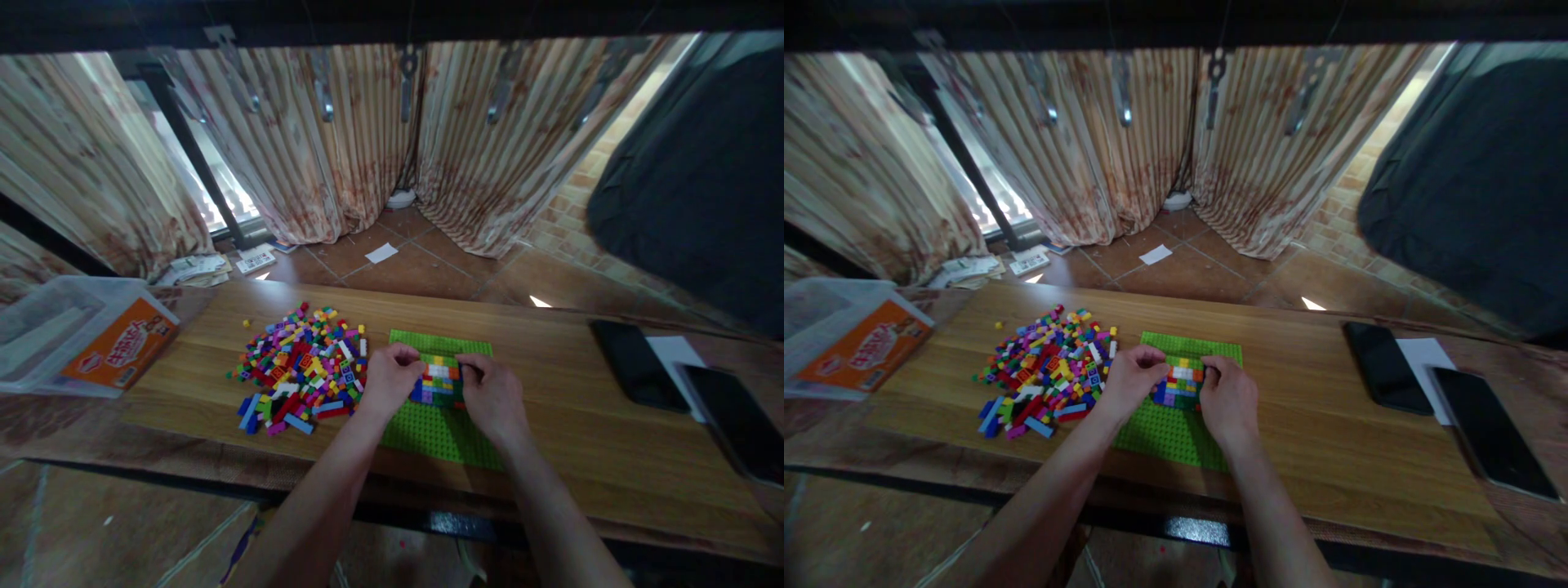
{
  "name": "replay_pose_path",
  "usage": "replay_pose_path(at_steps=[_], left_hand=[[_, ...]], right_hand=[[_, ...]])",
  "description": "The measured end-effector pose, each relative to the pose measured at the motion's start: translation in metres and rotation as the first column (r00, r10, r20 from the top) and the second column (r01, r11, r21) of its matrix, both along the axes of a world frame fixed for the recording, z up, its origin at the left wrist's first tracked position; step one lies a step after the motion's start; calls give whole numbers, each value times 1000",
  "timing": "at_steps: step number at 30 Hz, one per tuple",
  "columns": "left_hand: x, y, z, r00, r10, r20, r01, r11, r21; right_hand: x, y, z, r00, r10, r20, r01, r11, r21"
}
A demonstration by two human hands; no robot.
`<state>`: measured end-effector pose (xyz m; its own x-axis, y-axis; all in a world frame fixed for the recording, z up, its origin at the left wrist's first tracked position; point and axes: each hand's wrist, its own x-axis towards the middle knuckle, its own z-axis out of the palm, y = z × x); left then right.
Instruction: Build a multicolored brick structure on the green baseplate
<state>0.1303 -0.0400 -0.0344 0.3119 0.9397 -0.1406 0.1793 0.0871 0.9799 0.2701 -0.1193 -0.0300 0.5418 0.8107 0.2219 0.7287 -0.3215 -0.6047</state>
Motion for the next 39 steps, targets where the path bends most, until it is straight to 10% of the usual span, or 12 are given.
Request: replay_pose_path(at_steps=[11,39], left_hand=[[-15,2,9,1000,-11,7,12,990,-139],[-16,-6,16,898,-22,-439,187,922,338]], right_hand=[[21,-6,-1,996,-7,-87,2,999,-51],[22,-1,-3,999,30,41,-18,963,-270]])
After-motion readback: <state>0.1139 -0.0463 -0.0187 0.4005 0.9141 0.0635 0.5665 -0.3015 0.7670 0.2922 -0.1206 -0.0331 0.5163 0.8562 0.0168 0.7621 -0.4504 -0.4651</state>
